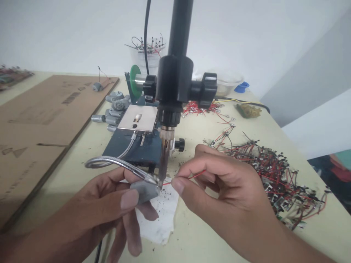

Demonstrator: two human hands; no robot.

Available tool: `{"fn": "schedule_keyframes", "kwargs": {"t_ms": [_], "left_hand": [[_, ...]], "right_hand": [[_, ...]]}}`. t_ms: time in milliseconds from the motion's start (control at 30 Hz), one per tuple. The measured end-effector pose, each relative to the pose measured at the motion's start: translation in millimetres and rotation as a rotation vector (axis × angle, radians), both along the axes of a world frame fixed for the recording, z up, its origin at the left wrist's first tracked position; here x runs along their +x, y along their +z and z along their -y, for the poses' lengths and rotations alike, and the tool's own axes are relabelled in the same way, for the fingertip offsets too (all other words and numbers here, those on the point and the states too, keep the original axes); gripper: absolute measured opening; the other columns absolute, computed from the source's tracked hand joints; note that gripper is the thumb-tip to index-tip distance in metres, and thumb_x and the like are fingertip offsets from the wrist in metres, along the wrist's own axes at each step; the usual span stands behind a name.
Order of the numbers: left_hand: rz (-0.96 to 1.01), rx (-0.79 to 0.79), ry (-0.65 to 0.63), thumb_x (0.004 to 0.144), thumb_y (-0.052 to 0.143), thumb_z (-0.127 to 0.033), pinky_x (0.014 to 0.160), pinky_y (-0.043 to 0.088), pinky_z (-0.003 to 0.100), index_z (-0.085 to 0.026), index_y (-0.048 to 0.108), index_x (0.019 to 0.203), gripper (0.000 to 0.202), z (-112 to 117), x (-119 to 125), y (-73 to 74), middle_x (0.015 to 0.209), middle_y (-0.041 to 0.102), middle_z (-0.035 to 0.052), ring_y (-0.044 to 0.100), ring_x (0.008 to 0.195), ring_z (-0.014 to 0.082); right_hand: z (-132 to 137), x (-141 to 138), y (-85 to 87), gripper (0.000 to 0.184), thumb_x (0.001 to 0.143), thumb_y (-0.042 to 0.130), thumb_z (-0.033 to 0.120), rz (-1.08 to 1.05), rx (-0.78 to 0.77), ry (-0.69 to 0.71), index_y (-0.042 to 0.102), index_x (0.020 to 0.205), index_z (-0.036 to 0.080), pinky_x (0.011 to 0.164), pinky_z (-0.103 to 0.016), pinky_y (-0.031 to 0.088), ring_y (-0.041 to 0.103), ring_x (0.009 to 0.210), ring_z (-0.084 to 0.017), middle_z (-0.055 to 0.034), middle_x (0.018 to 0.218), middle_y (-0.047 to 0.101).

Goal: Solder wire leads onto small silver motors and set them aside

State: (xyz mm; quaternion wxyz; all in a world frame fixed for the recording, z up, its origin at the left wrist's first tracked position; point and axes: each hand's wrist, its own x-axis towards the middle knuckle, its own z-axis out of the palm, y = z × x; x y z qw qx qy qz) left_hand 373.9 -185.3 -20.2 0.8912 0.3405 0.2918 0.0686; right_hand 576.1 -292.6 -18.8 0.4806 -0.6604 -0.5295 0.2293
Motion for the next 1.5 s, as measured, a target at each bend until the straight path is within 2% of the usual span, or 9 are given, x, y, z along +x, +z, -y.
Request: {"fn": "schedule_keyframes", "kwargs": {"t_ms": [233, 367, 467, 633, 800, 1033, 1167, 1333, 1500], "left_hand": [[0.02, -0.015, 0.002, 0.088, 0.083, -0.034, 0.043, 0.053, 0.011, -0.018, 0.063, 0.088, 0.025, -1, 2, 4.4, 0.084, 0.082, 0.003, 0.075, 0.056, 0.0119], [0.011, -0.04, 0.021, 0.088, 0.083, -0.033, 0.044, 0.051, 0.009, -0.02, 0.063, 0.092, 0.024, 1, 4, 8.7, 0.086, 0.083, 0.0038, 0.07, 0.05, 0.0081], [0.004, -0.065, 0.003, 0.084, 0.087, -0.035, 0.044, 0.05, 0.009, -0.02, 0.063, 0.088, 0.029, 2, 2, 9.2, 0.079, 0.082, 0.0024, 0.071, 0.05, 0.0092], [0.001, -0.08, -0.028, 0.078, 0.091, -0.039, 0.042, 0.05, 0.01, -0.019, 0.063, 0.084, 0.035, 0, 1, 6.4, 0.081, 0.082, 0.0039, 0.072, 0.05, 0.0109], [0.014, -0.042, 0.019, 0.086, 0.085, -0.032, 0.044, 0.052, 0.01, -0.019, 0.064, 0.09, 0.025, 2, 0, 6.4, 0.083, 0.083, 0.0035, 0.074, 0.054, 0.011], [-0.028, -0.042, 0.009, 0.083, 0.087, -0.031, 0.04, 0.051, 0.011, -0.018, 0.062, 0.089, 0.029, -1, 4, 3.0, 0.078, 0.081, 0.0034, 0.072, 0.052, 0.0118], [0.0, -0.038, -0.027, 0.085, 0.086, -0.032, 0.04, 0.053, 0.013, -0.018, 0.061, 0.087, 0.029, -3, 2, 2.1, 0.079, 0.081, 0.0044, 0.074, 0.054, 0.0137], [-0.024, 0.001, 0.012, 0.088, 0.082, -0.03, 0.042, 0.054, 0.012, -0.016, 0.067, 0.087, 0.021, 0, -2, 0.6, 0.082, 0.08, 0.0042, 0.073, 0.054, 0.0116], [-0.014, -0.006, -0.024, 0.087, 0.083, -0.032, 0.042, 0.054, 0.013, -0.016, 0.067, 0.084, 0.023, 1, 0, -1.5, 0.077, 0.08, 0.0031, 0.073, 0.053, 0.0124]], "right_hand": [[1, -7, 6.8, 0.016, 0.088, 0.078, 0.031, -0.06, -0.007, -0.026, 0.074, 0.073, 0.028, 0.047, -0.023, 0.042, 0.058, 0.056, -0.013, 0.0014, 0.063, 0.065], [2, -8, 5.7, 0.011, 0.086, 0.081, 0.031, -0.146, 0.002, -0.027, 0.076, 0.076, 0.031, 0.046, -0.02, 0.046, 0.058, 0.053, -0.012, 0.0026, 0.065, 0.066], [1, -6, 4.0, 0.012, 0.085, 0.082, 0.03, -0.139, 0.009, -0.028, 0.075, 0.075, 0.032, 0.047, -0.02, 0.047, 0.059, 0.054, -0.012, 0.0031, 0.066, 0.067], [2, -4, 2.7, 0.012, 0.088, 0.08, 0.03, -0.12, 0.007, -0.023, 0.075, 0.076, 0.031, 0.046, -0.019, 0.046, 0.06, 0.054, -0.011, 0.0021, 0.066, 0.068], [3, -6, 3.3, 0.014, 0.087, 0.08, 0.029, -0.095, 0.017, -0.02, 0.074, 0.075, 0.032, 0.046, -0.019, 0.046, 0.058, 0.054, -0.011, 0.0035, 0.065, 0.066], [-3, -7, 4.8, 0.016, 0.086, 0.078, 0.029, -0.045, 0.016, -0.024, 0.073, 0.071, 0.029, 0.044, -0.018, 0.041, 0.053, 0.05, -0.009, 0.0044, 0.058, 0.061], [-2, -7, 4.2, 0.015, 0.086, 0.079, 0.027, -0.074, 0.028, -0.022, 0.074, 0.072, 0.029, 0.044, -0.02, 0.044, 0.056, 0.052, -0.011, 0.0031, 0.06, 0.064], [1, -5, 2.2, 0.013, 0.088, 0.079, 0.028, -0.051, 0.046, -0.003, 0.074, 0.076, 0.03, 0.044, -0.023, 0.041, 0.054, 0.052, -0.012, 0.0032, 0.062, 0.062], [0, -4, -0.9, 0.014, 0.091, 0.077, 0.029, 0.014, 0.025, 0.006, 0.074, 0.077, 0.03, 0.047, -0.027, 0.04, 0.058, 0.058, -0.013, 0.0026, 0.066, 0.065]]}}
